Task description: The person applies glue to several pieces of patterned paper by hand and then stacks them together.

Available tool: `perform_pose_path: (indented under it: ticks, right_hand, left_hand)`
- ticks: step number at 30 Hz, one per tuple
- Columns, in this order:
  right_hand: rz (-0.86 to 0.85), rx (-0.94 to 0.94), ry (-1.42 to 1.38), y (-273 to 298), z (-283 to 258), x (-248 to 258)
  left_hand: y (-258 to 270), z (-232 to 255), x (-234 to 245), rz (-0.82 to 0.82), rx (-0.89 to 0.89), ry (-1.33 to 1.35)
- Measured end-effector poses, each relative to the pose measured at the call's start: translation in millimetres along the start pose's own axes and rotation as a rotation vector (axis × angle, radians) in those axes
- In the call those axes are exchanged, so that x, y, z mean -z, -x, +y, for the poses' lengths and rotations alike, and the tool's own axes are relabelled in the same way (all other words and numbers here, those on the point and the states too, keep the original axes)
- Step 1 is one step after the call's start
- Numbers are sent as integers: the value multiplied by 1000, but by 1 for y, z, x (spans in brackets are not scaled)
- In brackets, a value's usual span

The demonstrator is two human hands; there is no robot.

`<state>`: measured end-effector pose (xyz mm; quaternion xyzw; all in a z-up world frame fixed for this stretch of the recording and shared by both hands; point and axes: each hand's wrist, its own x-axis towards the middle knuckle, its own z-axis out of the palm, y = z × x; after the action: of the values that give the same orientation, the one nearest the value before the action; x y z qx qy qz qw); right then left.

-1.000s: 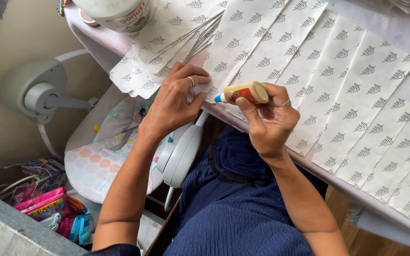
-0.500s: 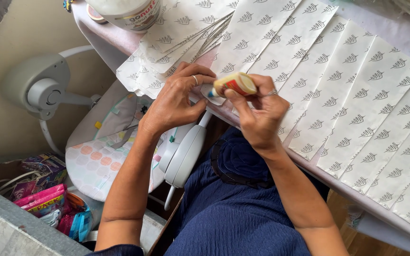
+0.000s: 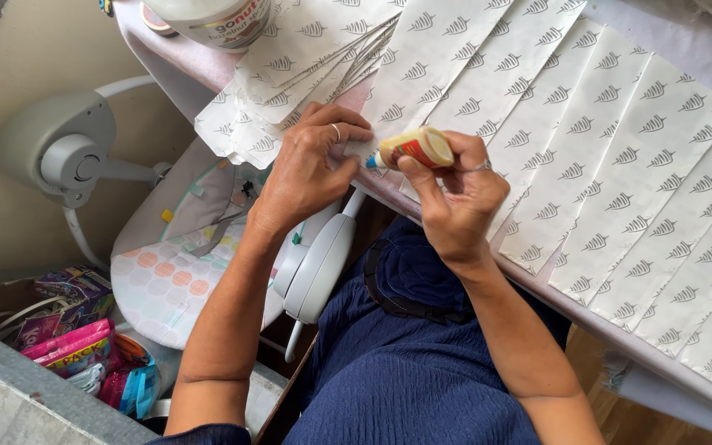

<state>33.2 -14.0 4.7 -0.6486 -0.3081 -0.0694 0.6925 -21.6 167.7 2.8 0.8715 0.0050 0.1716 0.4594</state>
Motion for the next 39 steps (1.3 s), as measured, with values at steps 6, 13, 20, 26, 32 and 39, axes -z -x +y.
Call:
perform_pose_path:
  ticks: [6, 13, 20, 26, 32, 39]
  right_hand:
    - [-9, 14, 21, -11, 1, -15]
    - [30, -53, 14, 10, 0, 19]
    - [279, -213, -183, 22, 4, 87]
    - [343, -262, -180, -12, -34, 178]
    - [363, -461, 231, -65, -15, 319]
    - [-36, -237, 853, -113, 64, 430]
  left_hand:
    - [1, 1, 1, 29, -12, -24]
    - [-1, 9, 3, 20, -3, -3]
    - [-4, 12, 5, -73, -76, -107]
    - [-4, 47, -13, 173, -203, -188]
    - [-6, 69, -25, 206, -241, -189]
    - [-11, 87, -52, 168, -294, -150]
